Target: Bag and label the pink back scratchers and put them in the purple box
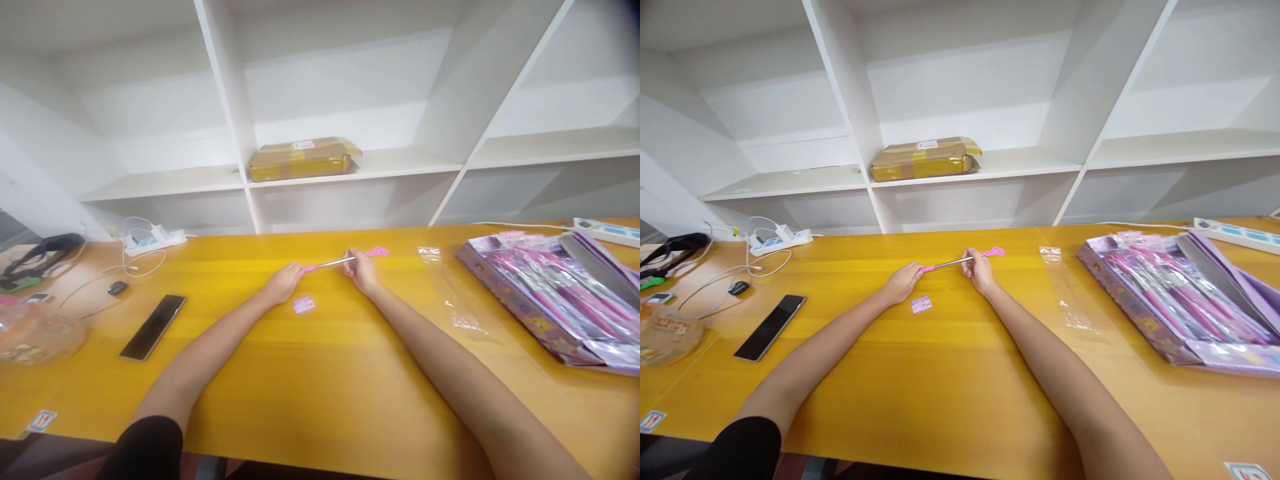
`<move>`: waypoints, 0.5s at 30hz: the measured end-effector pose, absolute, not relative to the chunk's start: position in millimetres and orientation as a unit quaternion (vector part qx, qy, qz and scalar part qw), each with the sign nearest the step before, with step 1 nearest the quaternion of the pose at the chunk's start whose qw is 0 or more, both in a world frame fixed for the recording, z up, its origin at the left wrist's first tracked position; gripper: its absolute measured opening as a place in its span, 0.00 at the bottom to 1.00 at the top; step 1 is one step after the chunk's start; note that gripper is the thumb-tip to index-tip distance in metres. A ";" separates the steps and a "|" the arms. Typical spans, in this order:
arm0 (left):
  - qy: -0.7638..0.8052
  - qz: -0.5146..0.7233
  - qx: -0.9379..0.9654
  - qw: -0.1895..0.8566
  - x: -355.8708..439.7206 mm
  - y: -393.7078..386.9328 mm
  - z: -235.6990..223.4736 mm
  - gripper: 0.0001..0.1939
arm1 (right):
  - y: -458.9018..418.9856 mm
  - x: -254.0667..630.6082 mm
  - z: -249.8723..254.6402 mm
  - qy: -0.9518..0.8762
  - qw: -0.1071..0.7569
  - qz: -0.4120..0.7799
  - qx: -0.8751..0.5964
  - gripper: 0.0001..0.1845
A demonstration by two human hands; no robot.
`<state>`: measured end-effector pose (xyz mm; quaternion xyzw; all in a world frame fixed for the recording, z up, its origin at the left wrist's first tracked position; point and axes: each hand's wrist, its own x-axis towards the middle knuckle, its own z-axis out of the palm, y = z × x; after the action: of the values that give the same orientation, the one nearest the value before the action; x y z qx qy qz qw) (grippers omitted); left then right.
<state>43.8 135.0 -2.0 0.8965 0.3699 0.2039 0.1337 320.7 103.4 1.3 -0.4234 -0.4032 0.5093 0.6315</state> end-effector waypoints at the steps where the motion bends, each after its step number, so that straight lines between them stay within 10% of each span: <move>1: 0.359 0.210 0.899 0.135 43.6 135.7 -2.2 0.22 | 104.0 321.1 0.4 -0.404 0.633 0.511 -0.418 0.23; 15: 0.282 0.292 0.904 0.135 42.8 134.0 0.1 0.22 | 101.7 323.5 -4.5 -0.440 0.618 0.527 -0.383 0.17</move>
<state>42.8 134.0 0.1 0.9039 0.2824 0.2915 0.1346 323.5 101.7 -4.5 -0.3833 -0.4404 0.5270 0.6176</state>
